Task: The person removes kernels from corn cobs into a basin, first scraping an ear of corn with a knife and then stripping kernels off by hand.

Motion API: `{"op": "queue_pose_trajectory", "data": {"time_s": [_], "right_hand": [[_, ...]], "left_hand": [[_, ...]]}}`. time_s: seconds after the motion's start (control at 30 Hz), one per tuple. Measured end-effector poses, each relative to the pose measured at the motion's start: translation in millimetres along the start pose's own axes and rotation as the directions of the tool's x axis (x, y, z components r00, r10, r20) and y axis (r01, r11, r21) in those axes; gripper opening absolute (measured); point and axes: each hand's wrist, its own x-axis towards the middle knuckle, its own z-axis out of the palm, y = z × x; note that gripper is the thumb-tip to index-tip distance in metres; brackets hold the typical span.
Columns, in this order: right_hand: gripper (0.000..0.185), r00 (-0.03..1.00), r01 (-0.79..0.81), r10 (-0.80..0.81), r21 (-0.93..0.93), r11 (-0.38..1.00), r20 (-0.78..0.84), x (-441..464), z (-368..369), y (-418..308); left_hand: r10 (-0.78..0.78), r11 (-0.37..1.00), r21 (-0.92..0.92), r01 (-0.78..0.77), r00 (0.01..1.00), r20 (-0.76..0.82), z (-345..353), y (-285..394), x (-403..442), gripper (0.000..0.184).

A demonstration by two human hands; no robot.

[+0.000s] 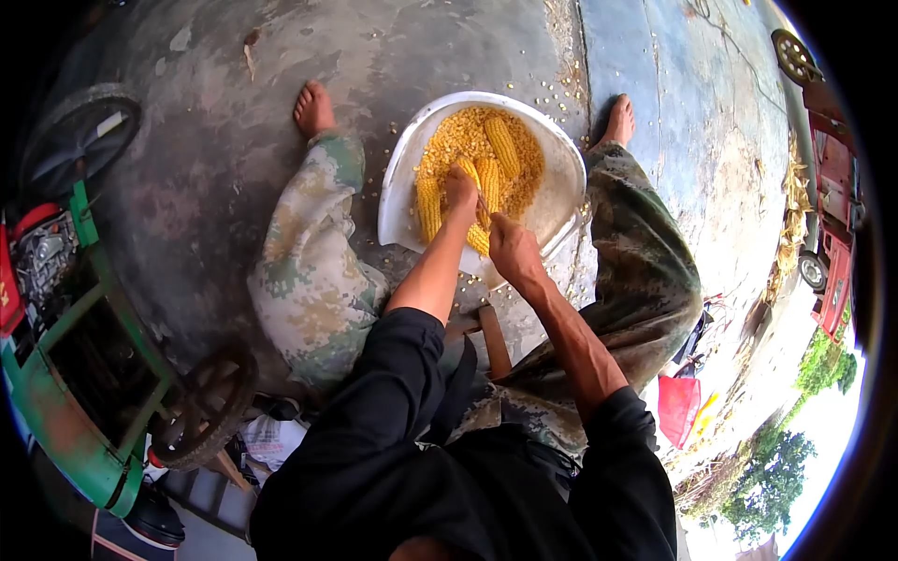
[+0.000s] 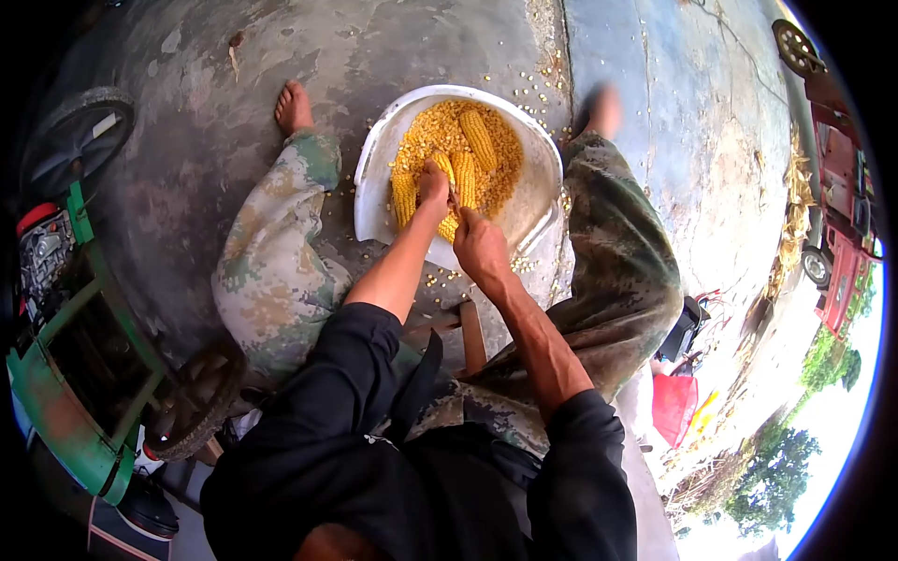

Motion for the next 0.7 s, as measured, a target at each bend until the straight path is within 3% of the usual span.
{"op": "queue_pose_trajectory", "data": {"time_s": [0.03,0.07,0.1,0.13,0.17,0.2,0.27,0.3,0.4,0.47,0.53,0.57,0.63,0.7], "right_hand": [[0.029,0.989,0.126,-0.125,0.014,0.992,-0.075,4,7,10],[0.029,0.990,0.123,-0.121,0.015,0.992,-0.077,2,11,20],[0.030,0.993,-0.117,0.113,0.171,0.978,0.034,-1,8,15],[0.031,0.931,-0.359,0.318,0.290,0.887,0.180,-5,4,7],[0.036,0.881,-0.469,0.372,0.427,0.773,0.293,-10,-1,-1],[0.036,0.882,-0.467,0.367,0.429,0.774,0.297,-6,-5,-2],[0.036,0.746,-0.664,0.351,0.679,0.315,0.567,3,-19,12],[0.031,0.701,-0.702,0.312,0.696,0.150,0.641,15,-26,22],[0.026,0.613,-0.773,0.217,0.634,-0.036,0.760,35,-38,50],[0.030,0.621,-0.762,0.252,0.647,-0.026,0.742,29,-37,47],[0.036,0.766,-0.640,0.344,0.695,0.328,0.543,14,-33,22],[0.040,0.826,-0.563,0.327,0.682,0.466,0.459,6,-31,13],[0.042,0.880,-0.475,0.342,0.640,0.604,0.330,-6,-25,6],[0.043,0.902,-0.431,0.325,0.626,0.650,0.284,-8,-24,10]], "left_hand": [[-0.010,1.000,0.007,0.009,0.999,0.036,-2,0,-1,0.063],[-0.016,1.000,0.009,0.015,0.997,0.072,-2,3,-1,0.063],[0.033,0.999,-0.003,-0.033,0.999,0.023,1,-5,12,0.062],[0.036,0.999,-0.007,-0.036,0.999,0.020,0,-5,13,0.062],[0.067,0.998,-0.024,-0.066,0.997,0.044,-3,-7,14,0.060],[0.099,0.995,-0.038,-0.097,0.993,0.067,-6,-7,14,0.058],[0.074,0.994,-0.086,-0.064,0.991,0.110,-14,-2,9,0.055],[0.055,0.991,-0.132,-0.033,0.985,0.164,-17,4,3,0.053],[0.036,0.985,-0.171,0.006,0.971,0.238,-16,1,9,0.049],[0.022,0.969,-0.244,0.033,0.975,0.219,-13,-3,13,0.049],[-0.040,0.971,-0.226,0.079,0.984,0.174,-12,6,4,0.051],[-0.070,0.943,-0.303,0.137,0.972,0.223,-11,3,8,0.052],[-0.097,0.878,-0.404,0.256,0.923,0.372,-15,6,4,0.056],[-0.070,0.886,-0.401,0.234,0.921,0.382,-16,6,1,0.056]]}}
